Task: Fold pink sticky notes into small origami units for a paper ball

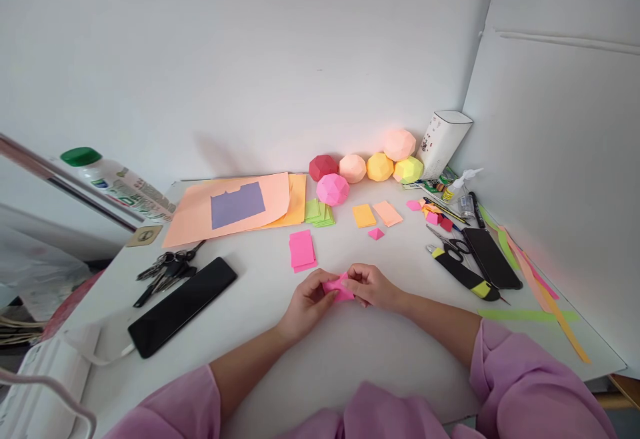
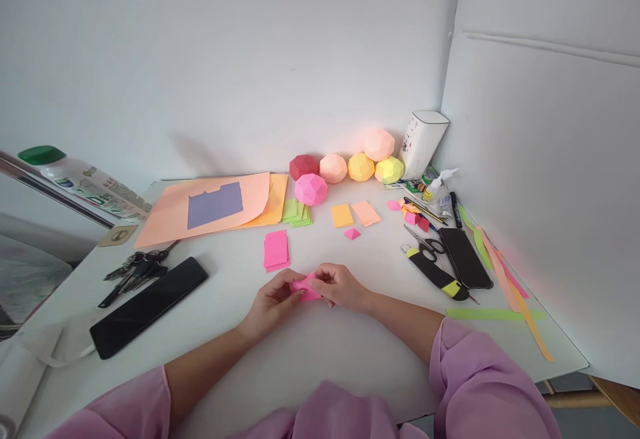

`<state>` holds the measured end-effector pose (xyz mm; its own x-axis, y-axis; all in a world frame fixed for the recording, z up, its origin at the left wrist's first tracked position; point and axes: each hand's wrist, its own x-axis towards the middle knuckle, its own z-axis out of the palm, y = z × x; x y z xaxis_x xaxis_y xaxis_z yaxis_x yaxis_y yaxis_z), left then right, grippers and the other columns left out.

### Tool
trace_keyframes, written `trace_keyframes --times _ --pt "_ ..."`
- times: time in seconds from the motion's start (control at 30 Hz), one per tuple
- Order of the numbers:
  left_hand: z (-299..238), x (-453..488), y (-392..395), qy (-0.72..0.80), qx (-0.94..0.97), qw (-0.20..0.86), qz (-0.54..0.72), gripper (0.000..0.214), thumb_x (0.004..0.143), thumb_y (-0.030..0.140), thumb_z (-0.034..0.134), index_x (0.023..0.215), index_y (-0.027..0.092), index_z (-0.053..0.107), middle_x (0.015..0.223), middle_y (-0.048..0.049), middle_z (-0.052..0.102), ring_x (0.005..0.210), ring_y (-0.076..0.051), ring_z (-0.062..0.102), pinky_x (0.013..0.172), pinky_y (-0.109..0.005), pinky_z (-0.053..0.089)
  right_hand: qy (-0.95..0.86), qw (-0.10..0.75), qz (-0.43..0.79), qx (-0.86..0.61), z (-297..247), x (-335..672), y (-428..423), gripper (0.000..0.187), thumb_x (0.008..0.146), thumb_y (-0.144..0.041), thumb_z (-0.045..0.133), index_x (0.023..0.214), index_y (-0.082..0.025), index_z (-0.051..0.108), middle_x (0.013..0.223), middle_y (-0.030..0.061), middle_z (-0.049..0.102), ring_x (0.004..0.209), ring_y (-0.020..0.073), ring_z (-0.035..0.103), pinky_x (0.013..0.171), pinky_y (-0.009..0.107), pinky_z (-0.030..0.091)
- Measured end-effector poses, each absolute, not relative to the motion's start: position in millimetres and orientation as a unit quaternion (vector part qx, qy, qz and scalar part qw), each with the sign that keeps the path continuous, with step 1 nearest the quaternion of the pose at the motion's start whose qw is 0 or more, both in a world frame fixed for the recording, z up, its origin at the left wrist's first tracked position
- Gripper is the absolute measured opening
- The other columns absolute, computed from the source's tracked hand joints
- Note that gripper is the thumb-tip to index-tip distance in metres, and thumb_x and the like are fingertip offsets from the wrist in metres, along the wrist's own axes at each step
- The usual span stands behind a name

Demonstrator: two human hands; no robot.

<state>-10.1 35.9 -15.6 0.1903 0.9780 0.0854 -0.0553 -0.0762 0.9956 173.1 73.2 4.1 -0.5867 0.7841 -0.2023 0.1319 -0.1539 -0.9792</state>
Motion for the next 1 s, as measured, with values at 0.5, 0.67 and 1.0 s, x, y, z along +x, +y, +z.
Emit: trace_keyframes --times 0.5,0.67,1.0 --pt "-10.9 -8.3 33.5 0.399 0.479 0.624 0.471 0.03 0.079 0.033 0.064 0.101 0.019 0.05 0.092 -0.0045 0.06 0.08 -0.014 0.058 0.073 -0.029 0.048 -0.545 0.307 0.693 -0.359 -0.3 175.5 78.2 0.024 0.079 -0.038 0.06 0.074 -0.017 0.049 0.054 -0.0074 0.045 0.039 0.0045 0.038 0.04 0.019 0.032" --pt "-13.7 -9.8 33.2 0.386 0.504 0.608 0.477 0.041 0.08 0.031 0.063 0.114 0.024 0.041 0.087 -0.0005 0.054 0.076 -0.012 0.055 0.068 -0.027 0.047 -0.573 0.242 0.691 -0.368 1.7 176.4 78.7 0.024 0.075 -0.033 0.064 0.07 -0.017 0.047 0.05 -0.0082 0.045 0.036 0.0045 0.038 0.034 0.017 0.028" --pt "-19.4 -10.2 33.9 0.407 0.5 0.568 0.512 0.02 0.082 0.032 0.061 0.087 0.02 0.045 0.079 0.0012 0.052 0.069 -0.01 0.052 0.064 -0.024 0.044 -0.61 0.231 0.671 -0.352 5.1 174.3 76.1 0.027 0.076 -0.039 0.064 0.072 -0.017 0.049 0.055 -0.006 0.048 0.043 0.0056 0.042 0.039 0.018 0.032"
